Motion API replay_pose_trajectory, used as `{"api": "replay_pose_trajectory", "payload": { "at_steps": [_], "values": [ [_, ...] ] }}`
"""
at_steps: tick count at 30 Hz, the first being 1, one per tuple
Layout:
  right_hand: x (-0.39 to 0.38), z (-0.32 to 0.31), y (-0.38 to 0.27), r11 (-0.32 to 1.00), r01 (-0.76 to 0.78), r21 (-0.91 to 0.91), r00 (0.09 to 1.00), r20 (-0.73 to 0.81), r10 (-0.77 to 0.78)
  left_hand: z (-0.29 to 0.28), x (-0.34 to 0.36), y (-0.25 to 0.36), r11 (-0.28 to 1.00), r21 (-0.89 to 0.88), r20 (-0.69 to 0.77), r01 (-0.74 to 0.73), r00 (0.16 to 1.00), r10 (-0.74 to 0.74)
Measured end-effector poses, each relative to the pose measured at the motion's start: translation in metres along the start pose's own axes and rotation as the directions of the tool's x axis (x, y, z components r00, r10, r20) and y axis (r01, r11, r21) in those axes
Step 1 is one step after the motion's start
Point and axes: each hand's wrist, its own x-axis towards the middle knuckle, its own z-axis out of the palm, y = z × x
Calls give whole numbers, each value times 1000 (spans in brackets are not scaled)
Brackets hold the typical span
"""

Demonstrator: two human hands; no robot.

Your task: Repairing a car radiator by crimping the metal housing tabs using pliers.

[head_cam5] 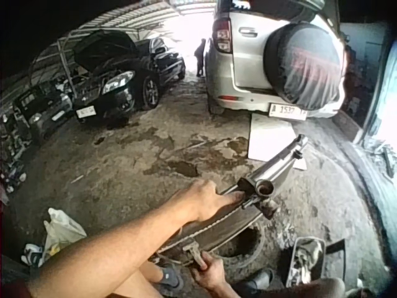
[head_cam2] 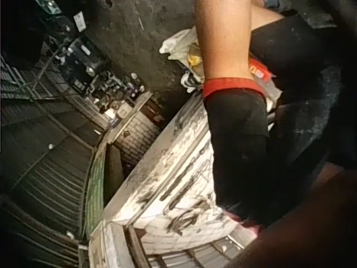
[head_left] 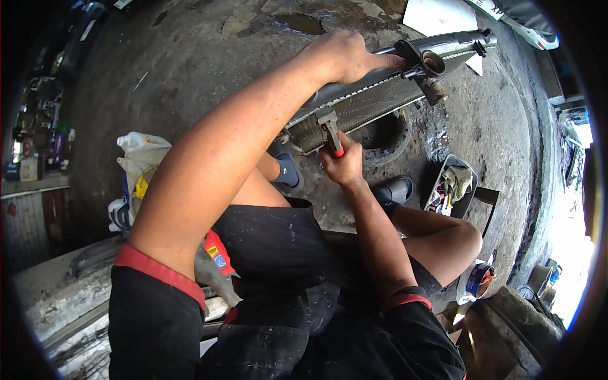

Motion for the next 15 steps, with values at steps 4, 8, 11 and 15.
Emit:
{"api": "replay_pose_trajectory", "payload": {
  "at_steps": [4, 8, 11, 15],
  "values": [
    [2, -2, -10, 999, -38, -25, 999, -20, 37, -3, 6, -6, 999, -41, 42, -8, 999, 9],
    [8, -10, 6, 996, 52, 67, 998, -32, -50, -8, 8, -15, 995, -87, 13, -45, 999, 46],
    [13, -12, 11, 999, 26, 48, 998, -54, -23, -7, 5, -12, 995, -94, 54, -17, 998, 22],
    [22, -10, 16, 998, 22, 63, 997, -69, -17, -1, 3, -13, 998, -15, -51, -63, 997, 62]
  ]
}}
